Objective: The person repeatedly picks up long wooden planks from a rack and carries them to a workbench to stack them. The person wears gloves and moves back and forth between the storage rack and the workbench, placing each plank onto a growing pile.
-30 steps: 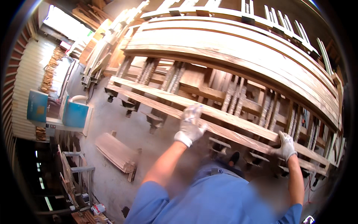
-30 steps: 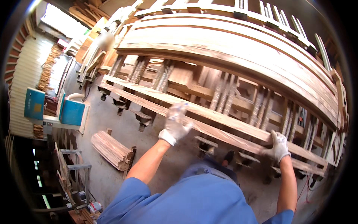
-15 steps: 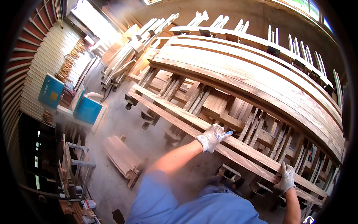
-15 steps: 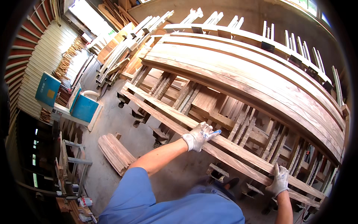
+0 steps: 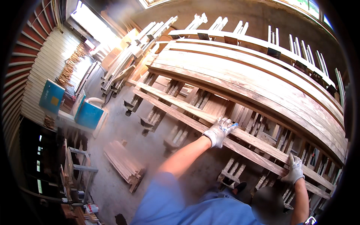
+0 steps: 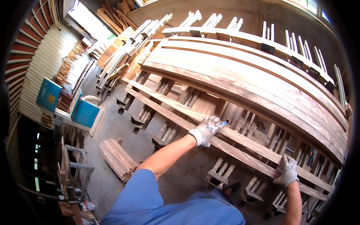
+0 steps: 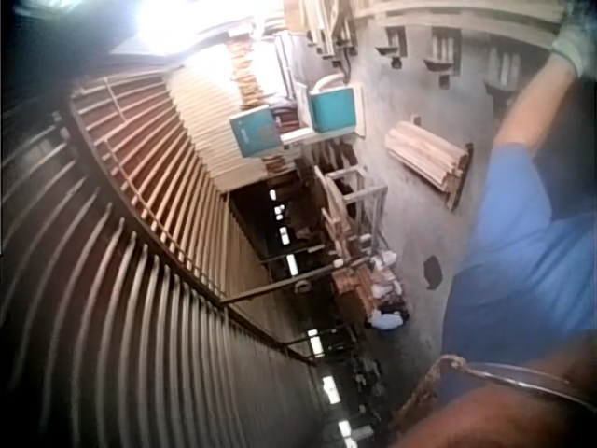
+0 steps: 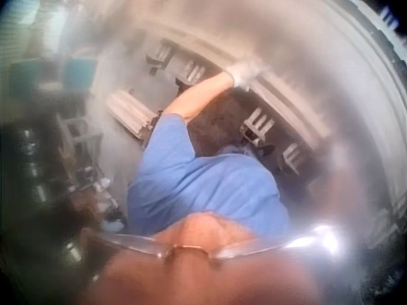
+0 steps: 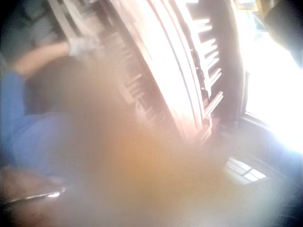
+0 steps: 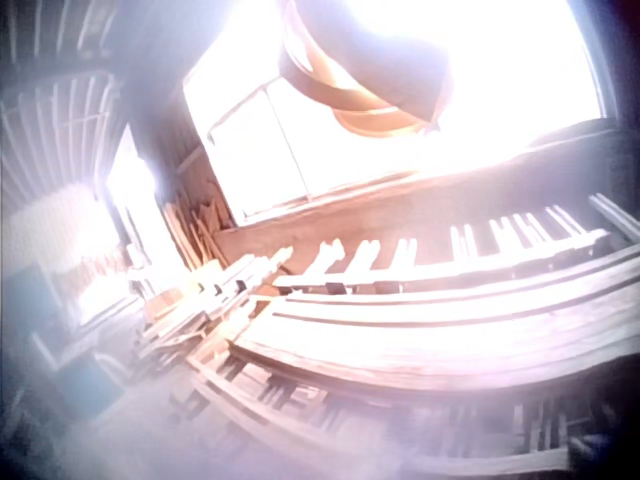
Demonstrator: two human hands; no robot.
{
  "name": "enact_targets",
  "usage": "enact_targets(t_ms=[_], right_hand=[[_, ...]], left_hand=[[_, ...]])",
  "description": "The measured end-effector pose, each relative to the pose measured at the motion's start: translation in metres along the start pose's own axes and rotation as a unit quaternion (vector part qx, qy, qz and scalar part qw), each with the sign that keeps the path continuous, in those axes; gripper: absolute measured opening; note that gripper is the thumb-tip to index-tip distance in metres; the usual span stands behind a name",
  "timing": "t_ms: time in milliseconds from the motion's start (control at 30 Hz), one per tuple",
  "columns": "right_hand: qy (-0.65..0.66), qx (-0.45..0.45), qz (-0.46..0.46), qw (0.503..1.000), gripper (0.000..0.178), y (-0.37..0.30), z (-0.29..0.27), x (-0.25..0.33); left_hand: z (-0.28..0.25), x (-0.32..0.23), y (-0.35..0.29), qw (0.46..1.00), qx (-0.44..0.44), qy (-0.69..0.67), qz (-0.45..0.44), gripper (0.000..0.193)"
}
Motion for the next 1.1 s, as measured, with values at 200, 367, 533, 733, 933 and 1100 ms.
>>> enact_targets(t_ms=[200,367,533,733,933,1100], right_hand=[[0.056,0.016,0.069,0.996,0.066,0.019,0.024,-0.054],[0.014,0.000,0.088,0.996,0.050,0.021,0.015,-0.031],[0.025,-0.118,0.035,0.992,0.058,0.003,0.007,-0.045],[0.041,-0.080,0.004,0.996,0.052,-0.038,-0.046,-0.014],[0.013,-0.093,-0.017,0.995,0.033,-0.096,-0.017,-0.014],[-0.082,-0.014,0.036,0.996,0.026,-0.082,-0.029,0.052]], left_hand=[[-0.002,0.016,0.036,0.993,0.013,-0.098,-0.070,0.064],[0.000,0.024,0.047,0.995,0.054,-0.056,-0.062,0.040],[-0.048,0.015,0.027,0.998,-0.016,-0.025,-0.058,0.039],[-0.070,-0.002,-0.028,0.999,-0.014,-0.029,-0.033,0.041],[-0.022,-0.024,-0.056,0.999,-0.008,-0.041,0.006,0.043],[0.017,-0.020,-0.083,0.996,-0.051,-0.077,-0.010,0.052]])
Point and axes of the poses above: each hand's wrist, its own y-axis towards the middle knuckle, its own z-axis out of the palm, x = y × z, the point moved 1 cm from there along y, towards the middle knuckle, and after that the axes turned 7 degrees about -x, right-handed, at the moved point
